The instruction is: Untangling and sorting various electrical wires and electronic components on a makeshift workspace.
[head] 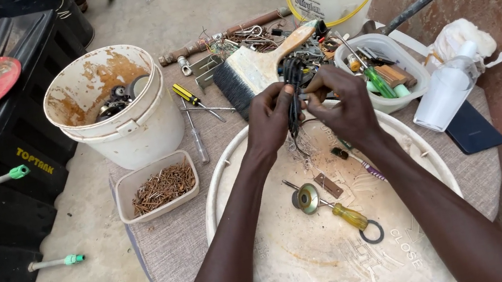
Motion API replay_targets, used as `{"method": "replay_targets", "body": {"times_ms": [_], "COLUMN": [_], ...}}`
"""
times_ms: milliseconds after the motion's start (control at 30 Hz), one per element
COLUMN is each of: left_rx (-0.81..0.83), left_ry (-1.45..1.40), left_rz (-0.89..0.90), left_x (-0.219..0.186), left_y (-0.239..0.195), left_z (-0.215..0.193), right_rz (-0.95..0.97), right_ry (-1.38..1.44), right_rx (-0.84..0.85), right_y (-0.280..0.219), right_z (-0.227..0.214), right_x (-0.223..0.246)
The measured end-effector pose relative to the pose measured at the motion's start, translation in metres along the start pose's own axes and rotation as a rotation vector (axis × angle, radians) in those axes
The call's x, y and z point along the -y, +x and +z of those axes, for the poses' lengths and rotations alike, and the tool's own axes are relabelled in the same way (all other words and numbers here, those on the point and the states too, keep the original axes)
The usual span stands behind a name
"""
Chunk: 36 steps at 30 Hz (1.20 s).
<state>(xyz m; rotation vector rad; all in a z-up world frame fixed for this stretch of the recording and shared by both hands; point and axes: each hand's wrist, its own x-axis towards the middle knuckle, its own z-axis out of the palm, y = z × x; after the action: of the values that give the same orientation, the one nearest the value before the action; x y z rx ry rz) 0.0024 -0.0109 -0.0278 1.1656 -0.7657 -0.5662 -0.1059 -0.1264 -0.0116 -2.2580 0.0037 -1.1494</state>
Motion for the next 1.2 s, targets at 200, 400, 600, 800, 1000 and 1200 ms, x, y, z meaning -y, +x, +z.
{"method": "replay_targets", "body": {"times_ms": [200, 400, 600, 800, 1000, 1200], "left_rx": [0.142, 0.114, -0.161, 0.018, 0.089, -0.122], "left_ry": [0.026, 0.367, 0.308, -0.271, -0.634, -0.552], "left_rz": [-0.001, 0.115, 0.105, 0.004, -0.098, -0.045], "left_x": [0.009, 0.016, 0.034, 0.012, -0.001, 0.0], "left_y": [0.007, 0.005, 0.016, 0.006, 0.001, 0.014], "left_z": [0.0, -0.016, -0.018, -0.003, 0.003, -0.043], "right_rz": [-0.099, -0.212, -0.118, 0.21, 0.344, 0.373], "right_ry": [-0.037, -0.143, -0.11, 0.12, 0.245, -0.01], "right_rx": [0.049, 0.158, 0.149, -0.037, -0.144, -0.007], "right_y": [0.008, 0.007, 0.001, -0.001, -0.008, -0.015], "right_z": [-0.024, -0.02, 0.005, -0.01, -0.013, -0.044], "right_x": [0.009, 0.007, 0.014, 0.005, -0.025, -0.059]}}
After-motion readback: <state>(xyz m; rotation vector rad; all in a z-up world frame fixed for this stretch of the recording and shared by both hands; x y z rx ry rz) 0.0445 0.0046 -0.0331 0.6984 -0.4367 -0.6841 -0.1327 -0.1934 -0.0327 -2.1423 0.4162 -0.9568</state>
